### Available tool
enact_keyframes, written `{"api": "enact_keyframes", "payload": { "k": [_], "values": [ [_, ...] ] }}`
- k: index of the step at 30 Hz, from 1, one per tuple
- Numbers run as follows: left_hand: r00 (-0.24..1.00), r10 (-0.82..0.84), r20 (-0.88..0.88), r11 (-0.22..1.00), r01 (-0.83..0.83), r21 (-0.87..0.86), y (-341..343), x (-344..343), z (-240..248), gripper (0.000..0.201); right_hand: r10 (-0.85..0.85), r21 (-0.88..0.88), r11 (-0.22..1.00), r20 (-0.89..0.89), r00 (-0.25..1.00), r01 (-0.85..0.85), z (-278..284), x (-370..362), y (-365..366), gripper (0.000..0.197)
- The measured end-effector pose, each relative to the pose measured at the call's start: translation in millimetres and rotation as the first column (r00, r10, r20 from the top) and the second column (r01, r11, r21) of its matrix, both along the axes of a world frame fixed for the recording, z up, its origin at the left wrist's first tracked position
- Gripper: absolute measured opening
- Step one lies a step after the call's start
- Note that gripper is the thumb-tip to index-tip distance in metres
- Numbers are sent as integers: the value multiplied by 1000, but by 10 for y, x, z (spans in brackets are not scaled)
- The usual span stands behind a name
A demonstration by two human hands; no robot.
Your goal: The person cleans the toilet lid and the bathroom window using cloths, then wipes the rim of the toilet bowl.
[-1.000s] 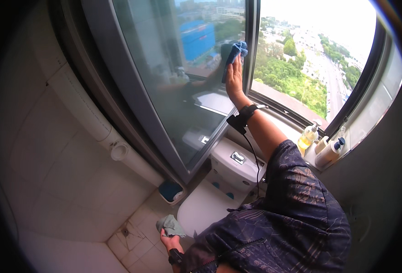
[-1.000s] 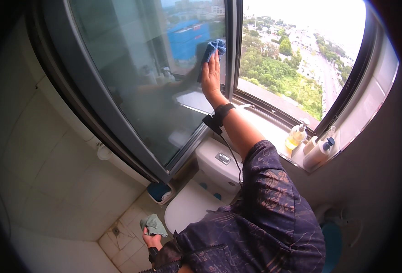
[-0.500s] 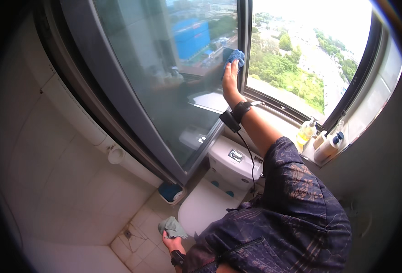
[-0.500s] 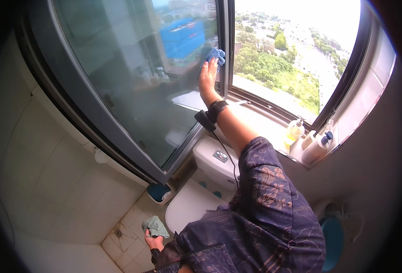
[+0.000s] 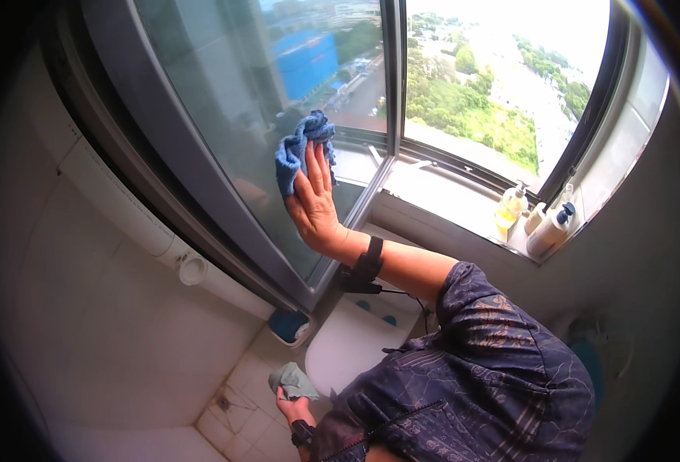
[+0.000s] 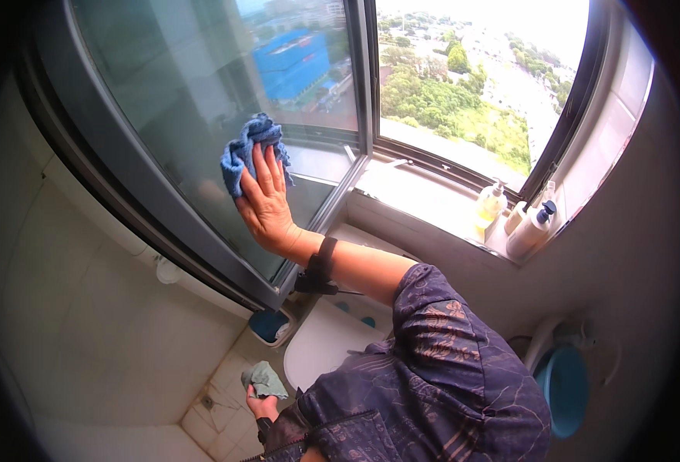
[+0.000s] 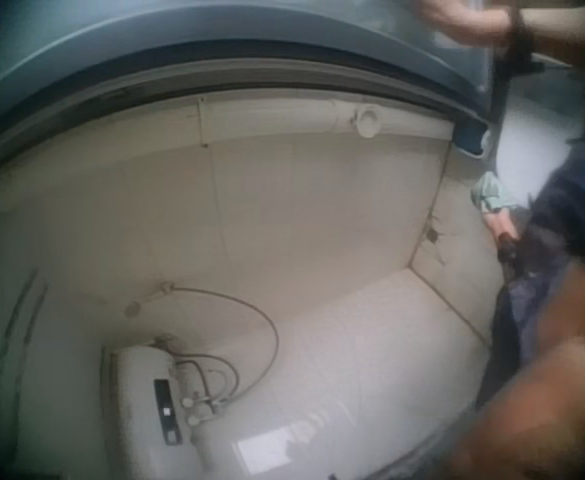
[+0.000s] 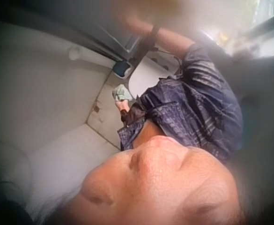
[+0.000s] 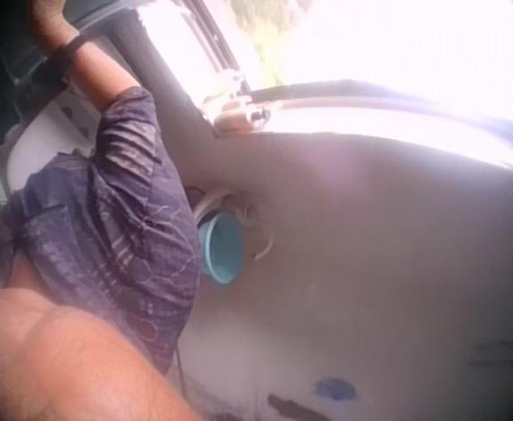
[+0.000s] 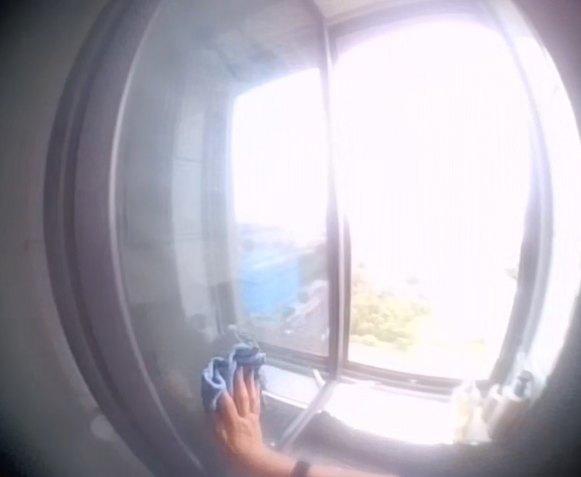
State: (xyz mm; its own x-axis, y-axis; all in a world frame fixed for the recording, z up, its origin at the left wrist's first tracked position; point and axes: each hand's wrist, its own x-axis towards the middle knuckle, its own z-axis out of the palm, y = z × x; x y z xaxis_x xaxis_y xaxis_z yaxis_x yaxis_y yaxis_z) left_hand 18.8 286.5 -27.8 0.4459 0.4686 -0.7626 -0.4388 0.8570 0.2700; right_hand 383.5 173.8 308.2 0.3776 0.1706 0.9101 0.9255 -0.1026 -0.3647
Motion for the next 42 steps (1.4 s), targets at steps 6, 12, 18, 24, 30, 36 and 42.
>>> {"api": "enact_keyframes", "payload": {
  "k": [6, 12, 18, 24, 30, 36, 42],
  "values": [
    [999, -41, 9, 998, 41, 38, 66, -60, -112, 36, 121, -150, 983, 118, 986, -102, -208, -329, 19, 55],
    [1000, 0, 5, 1000, 0, -25, 63, 44, 24, 37, 130, -207, 976, 304, 944, -68, -253, -16, -73, 50],
    [1000, 5, -21, 1000, -5, 6, 29, 0, -15, 37, -9, -152, 987, 216, 976, 42, -168, 419, -214, 52],
    [999, 32, -12, 999, -32, 31, -23, -77, -51, 38, -100, 9, 995, -18, 995, 100, -85, 1084, -387, 54],
    [999, 42, -23, 999, -41, 35, -103, -37, 70, 38, -160, 91, 980, -153, 975, 175, -173, 1895, -561, 51],
    [995, 99, -32, 995, -99, 8, -108, -107, 41, 37, -143, 235, 947, -302, 943, 219, -543, 2850, -607, 54],
    [991, 135, 3, 988, -134, -75, -136, -90, 80, 38, -156, 248, 901, -582, 798, 357, -615, 3091, -672, 60]
  ]
}}
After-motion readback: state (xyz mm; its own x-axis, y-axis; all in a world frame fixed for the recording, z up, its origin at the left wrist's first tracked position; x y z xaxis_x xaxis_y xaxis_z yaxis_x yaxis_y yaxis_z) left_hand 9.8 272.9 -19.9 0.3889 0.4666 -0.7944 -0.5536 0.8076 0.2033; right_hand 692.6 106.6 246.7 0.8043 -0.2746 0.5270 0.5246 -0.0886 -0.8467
